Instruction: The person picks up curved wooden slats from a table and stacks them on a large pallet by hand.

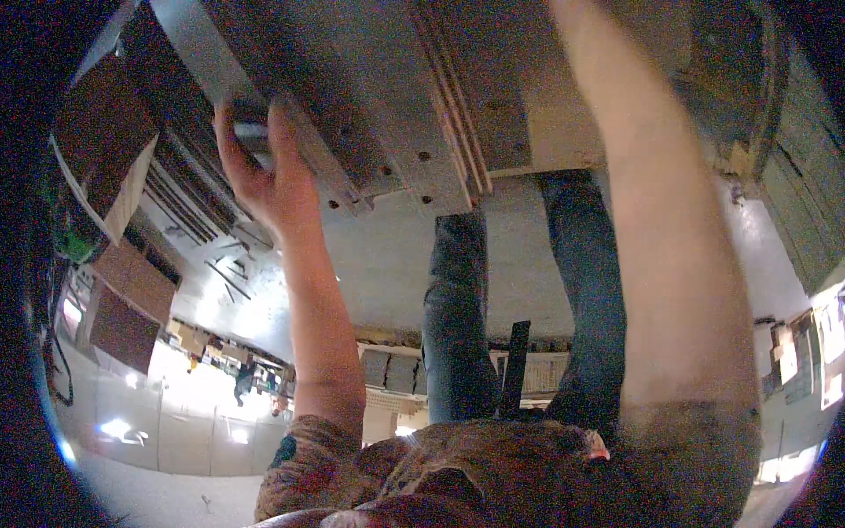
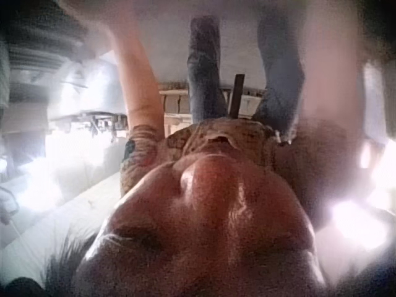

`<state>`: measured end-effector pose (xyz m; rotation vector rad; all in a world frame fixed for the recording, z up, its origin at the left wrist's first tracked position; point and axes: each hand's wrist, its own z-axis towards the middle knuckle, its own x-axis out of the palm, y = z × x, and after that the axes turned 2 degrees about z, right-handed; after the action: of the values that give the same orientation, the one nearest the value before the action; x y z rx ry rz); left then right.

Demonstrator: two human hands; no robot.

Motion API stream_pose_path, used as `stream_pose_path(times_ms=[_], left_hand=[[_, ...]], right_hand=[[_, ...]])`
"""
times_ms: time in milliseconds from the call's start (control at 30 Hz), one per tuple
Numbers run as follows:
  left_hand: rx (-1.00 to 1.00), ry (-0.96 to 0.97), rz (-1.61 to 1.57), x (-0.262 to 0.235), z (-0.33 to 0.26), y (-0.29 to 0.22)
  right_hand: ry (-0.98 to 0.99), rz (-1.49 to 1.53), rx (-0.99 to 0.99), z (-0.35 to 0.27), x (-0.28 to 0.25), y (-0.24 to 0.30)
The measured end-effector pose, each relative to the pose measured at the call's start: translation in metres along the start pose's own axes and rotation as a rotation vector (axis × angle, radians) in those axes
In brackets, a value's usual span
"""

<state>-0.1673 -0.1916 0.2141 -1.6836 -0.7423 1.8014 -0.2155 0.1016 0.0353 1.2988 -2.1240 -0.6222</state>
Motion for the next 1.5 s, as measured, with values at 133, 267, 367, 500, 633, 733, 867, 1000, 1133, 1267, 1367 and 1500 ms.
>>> stream_pose_path(times_ms=[133, 267, 367, 500, 633, 733, 867, 1000, 1133, 1267, 1367, 1500], left_hand=[[-0.775, -0.34, -0.282, -0.034, -0.105, -0.021], [-1.705, -0.411, -0.97, -0.057, -0.187, 0.032], [-1.783, -0.199, -1.297, 0.025, -0.184, 0.041], [-1.479, 0.199, -1.683, 0.091, -0.193, 0.072], [-1.315, 0.318, -1.737, 0.093, -0.173, 0.109], [-1.24, 0.348, -1.803, 0.104, -0.18, 0.119], [-1.092, 0.366, -1.9, 0.129, -0.193, 0.129], [-0.995, 0.339, -1.927, 0.127, -0.193, 0.141], [-0.939, 0.314, -1.959, 0.132, -0.194, 0.144], [-0.901, 0.297, -1.963, 0.13, -0.183, 0.147], [-0.905, 0.26, -1.984, 0.124, -0.18, 0.145], [-1.216, 0.123, -1.617, 0.093, -0.184, 0.108]], right_hand=[[-0.213, 0.245, -0.025, -0.068, -0.11, -0.187], [-0.194, 0.59, 0.567, -0.189, -0.006, -0.182], [-0.328, 0.901, 0.522, -0.191, 0.005, -0.144], [-0.302, 1.043, 0.414, -0.169, 0.008, -0.188], [-0.415, 1.122, 0.416, -0.176, 0.048, -0.121], [-0.461, 1.251, 0.472, -0.174, 0.046, -0.128], [-0.284, 1.497, 0.336, -0.162, 0.03, -0.177], [-0.423, 1.385, 0.422, -0.155, 0.045, -0.159], [-0.329, 1.353, 0.359, -0.155, 0.047, -0.147], [-0.273, 1.213, 0.391, -0.146, 0.054, -0.096], [-0.304, 1.152, 0.315, -0.132, 0.06, -0.109], [-0.255, 1.19, 0.279, -0.146, 0.045, -0.125]])
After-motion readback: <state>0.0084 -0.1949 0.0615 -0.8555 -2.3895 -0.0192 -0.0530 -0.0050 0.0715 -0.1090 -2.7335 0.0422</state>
